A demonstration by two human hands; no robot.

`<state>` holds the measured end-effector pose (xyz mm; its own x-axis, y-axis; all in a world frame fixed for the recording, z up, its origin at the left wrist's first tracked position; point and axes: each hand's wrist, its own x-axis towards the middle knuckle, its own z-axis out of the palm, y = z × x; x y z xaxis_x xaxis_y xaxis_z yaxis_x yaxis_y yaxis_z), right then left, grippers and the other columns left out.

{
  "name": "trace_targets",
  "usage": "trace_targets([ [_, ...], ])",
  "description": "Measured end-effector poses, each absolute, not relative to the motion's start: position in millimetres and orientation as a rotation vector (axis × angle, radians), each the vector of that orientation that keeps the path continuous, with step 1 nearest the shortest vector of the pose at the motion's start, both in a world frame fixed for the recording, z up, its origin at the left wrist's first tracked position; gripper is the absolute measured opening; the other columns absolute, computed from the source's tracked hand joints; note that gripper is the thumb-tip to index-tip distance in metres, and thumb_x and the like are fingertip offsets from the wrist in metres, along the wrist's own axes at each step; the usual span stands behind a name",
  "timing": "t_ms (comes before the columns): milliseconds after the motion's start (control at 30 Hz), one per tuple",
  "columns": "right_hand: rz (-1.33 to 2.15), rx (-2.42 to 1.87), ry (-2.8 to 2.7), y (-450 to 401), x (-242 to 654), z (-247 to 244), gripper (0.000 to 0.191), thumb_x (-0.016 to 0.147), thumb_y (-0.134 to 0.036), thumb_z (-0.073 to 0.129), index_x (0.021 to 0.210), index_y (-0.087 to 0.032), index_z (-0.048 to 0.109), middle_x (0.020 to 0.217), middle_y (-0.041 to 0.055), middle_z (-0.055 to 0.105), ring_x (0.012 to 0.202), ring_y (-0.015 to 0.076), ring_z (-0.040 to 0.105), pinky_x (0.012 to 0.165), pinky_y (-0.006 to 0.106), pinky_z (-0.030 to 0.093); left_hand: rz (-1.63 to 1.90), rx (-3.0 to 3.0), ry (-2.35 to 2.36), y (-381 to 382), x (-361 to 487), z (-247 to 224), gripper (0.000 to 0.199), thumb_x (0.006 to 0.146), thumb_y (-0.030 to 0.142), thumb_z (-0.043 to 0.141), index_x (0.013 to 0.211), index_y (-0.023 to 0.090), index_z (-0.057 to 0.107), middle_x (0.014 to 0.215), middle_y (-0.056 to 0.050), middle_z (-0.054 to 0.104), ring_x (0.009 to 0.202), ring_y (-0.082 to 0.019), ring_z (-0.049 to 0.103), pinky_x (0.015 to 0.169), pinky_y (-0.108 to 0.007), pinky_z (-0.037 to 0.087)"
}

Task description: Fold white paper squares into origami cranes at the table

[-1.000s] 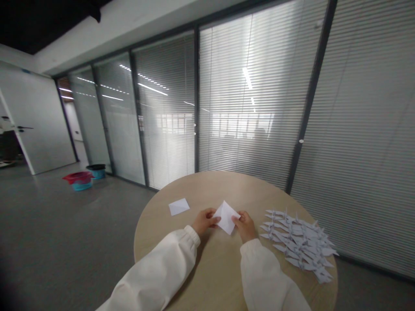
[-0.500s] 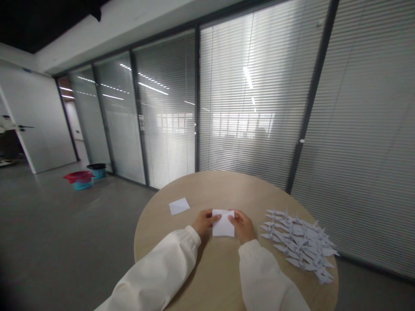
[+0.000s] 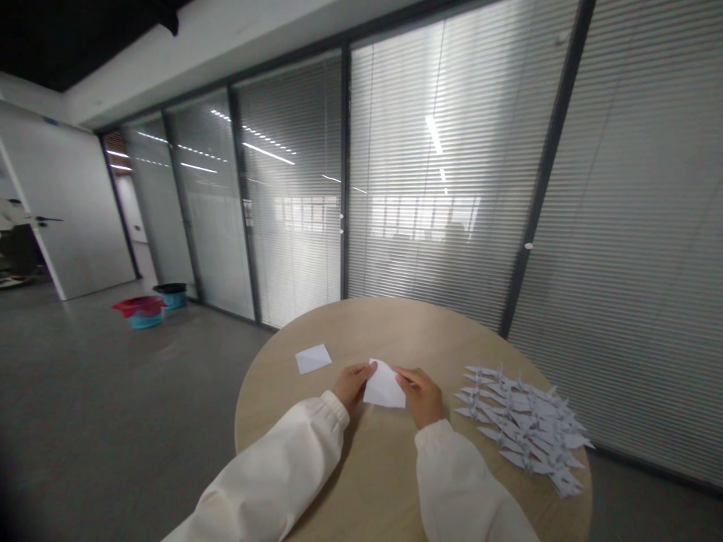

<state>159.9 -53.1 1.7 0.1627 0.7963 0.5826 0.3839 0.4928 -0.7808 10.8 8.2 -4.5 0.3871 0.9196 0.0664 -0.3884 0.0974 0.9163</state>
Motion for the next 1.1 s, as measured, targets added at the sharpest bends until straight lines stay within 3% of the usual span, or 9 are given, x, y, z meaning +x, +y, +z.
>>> trace_targets([
  [367,0.001,-1.107,-1.82,-54.9,161.7,3.6,0.029,0.078,-0.016,0.043,0.099,-0.025,0.062,0.086,0.0042,0.059,0.08,0.0148,0.056,0.074,0.028,0.046,1.1,1.069,0.685,10.0,9.1,1.3,0.042,0.054,0.05,0.064,0.054,0.009,0.057,0.05,-0.004,0.058,0.044,-0.012,0.051,0.048,-0.024,0.038],
  [1100,-0.22,-1.096,-2.056,-53.7,163.4,-1.4,0.033,0.079,-0.012,0.042,0.104,-0.025,0.059,0.099,0.0064,0.057,0.087,0.015,0.056,0.078,0.028,0.047,1.122,1.133,0.779,12.5,6.0,3.1,0.042,0.053,0.051,0.065,0.053,0.009,0.057,0.042,-0.001,0.052,0.039,-0.009,0.044,0.042,-0.021,0.031],
])
